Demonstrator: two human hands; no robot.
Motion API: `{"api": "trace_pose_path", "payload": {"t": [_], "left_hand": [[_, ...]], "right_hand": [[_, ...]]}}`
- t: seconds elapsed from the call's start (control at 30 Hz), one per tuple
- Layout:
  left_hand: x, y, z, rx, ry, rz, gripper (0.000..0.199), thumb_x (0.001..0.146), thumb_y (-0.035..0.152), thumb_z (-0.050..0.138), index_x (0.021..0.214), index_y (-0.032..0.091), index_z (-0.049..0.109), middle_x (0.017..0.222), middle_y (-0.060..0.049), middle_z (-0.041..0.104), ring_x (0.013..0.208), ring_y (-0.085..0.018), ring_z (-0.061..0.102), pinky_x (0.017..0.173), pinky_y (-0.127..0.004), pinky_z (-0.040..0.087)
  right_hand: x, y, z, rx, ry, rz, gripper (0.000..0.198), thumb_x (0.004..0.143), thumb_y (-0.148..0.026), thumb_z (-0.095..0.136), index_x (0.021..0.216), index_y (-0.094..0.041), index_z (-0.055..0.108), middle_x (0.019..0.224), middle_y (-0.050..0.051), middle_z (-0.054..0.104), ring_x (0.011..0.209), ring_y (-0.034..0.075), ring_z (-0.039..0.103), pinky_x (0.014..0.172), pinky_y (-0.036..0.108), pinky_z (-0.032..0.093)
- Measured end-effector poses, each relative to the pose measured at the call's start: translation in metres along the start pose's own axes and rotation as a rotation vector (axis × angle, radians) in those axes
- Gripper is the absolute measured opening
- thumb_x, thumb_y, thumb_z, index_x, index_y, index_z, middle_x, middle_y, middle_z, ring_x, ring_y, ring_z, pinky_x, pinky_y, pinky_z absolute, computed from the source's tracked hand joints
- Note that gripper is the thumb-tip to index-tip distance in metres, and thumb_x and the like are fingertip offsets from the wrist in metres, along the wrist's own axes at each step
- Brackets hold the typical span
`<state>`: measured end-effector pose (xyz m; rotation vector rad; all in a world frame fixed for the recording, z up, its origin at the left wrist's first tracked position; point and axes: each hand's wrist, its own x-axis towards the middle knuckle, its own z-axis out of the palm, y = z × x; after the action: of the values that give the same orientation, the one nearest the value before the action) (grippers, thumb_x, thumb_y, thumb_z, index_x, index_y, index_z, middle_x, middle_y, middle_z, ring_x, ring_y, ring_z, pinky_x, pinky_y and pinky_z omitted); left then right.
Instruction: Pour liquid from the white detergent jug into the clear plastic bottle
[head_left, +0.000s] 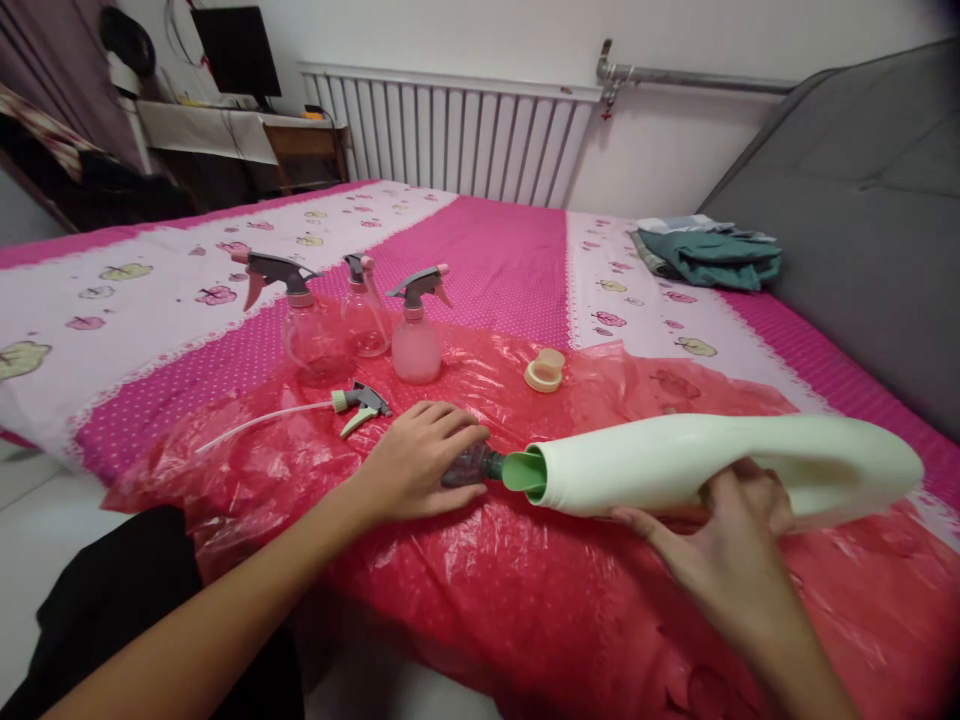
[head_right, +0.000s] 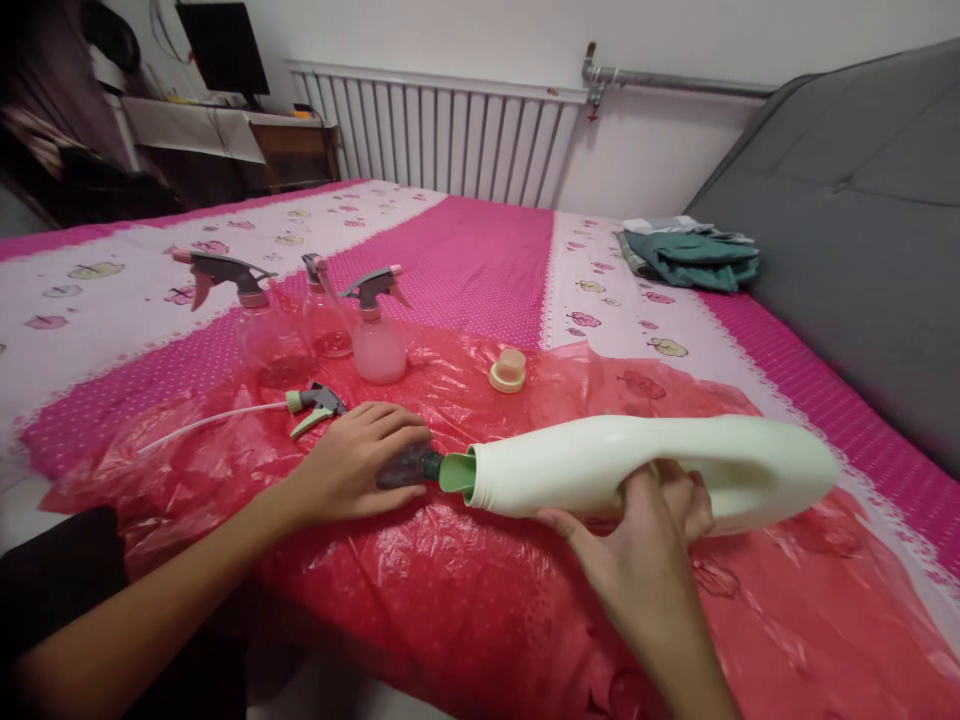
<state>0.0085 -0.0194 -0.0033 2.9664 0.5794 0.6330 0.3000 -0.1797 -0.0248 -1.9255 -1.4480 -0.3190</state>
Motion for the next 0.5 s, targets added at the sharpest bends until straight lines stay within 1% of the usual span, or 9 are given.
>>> {"api": "trace_pose_path", "payload": {"t": [0.13,0.27,0.37,0.43,0.5], "left_hand": [[-0.001,-0.001,0.002,0.019,0.017,0.015,0.042,0.097,0.050,0.067,0.125,0.020,0.061,0.122,-0.010,0.072,0.109,-0.031,0.066,0.096,-0.045,0.050],[0.000,-0.001,0.003,0.028,0.021,0.010,0.043,0.097,0.050,0.067,0.127,0.020,0.060,0.122,-0.011,0.072,0.110,-0.031,0.066,0.095,-0.046,0.050],[0.001,0.000,0.003,0.036,0.024,-0.006,0.043,0.097,0.049,0.068,0.128,0.020,0.060,0.121,-0.011,0.072,0.109,-0.031,0.066,0.093,-0.046,0.050],[0.001,0.000,0.003,0.042,0.028,-0.015,0.044,0.097,0.049,0.068,0.128,0.020,0.059,0.121,-0.011,0.072,0.108,-0.031,0.066,0.093,-0.046,0.050],[0.001,0.000,0.004,0.042,0.035,-0.024,0.044,0.096,0.049,0.069,0.129,0.020,0.059,0.122,-0.011,0.072,0.109,-0.031,0.066,0.094,-0.046,0.050]], "right_hand": [[-0.002,0.001,-0.001,0.002,-0.004,0.015,0.081,0.089,-0.085,0.054,0.120,-0.011,0.059,0.121,0.023,0.057,0.130,0.053,0.047,0.112,0.076,0.030],[-0.001,0.011,-0.002,-0.003,-0.040,0.044,0.082,0.081,-0.084,0.065,0.120,-0.012,0.061,0.127,0.024,0.056,0.130,0.053,0.045,0.111,0.075,0.031],[-0.001,0.011,-0.002,0.006,-0.065,0.067,0.088,0.080,-0.084,0.068,0.131,-0.013,0.059,0.136,0.024,0.053,0.136,0.053,0.040,0.116,0.075,0.025],[-0.001,0.005,-0.002,0.037,-0.041,0.101,0.096,0.080,-0.089,0.064,0.138,-0.013,0.056,0.139,0.025,0.051,0.141,0.054,0.035,0.119,0.076,0.019],[-0.001,-0.001,-0.001,0.066,-0.020,0.127,0.101,0.081,-0.092,0.060,0.142,-0.012,0.054,0.140,0.025,0.051,0.143,0.055,0.033,0.120,0.077,0.016]]}}
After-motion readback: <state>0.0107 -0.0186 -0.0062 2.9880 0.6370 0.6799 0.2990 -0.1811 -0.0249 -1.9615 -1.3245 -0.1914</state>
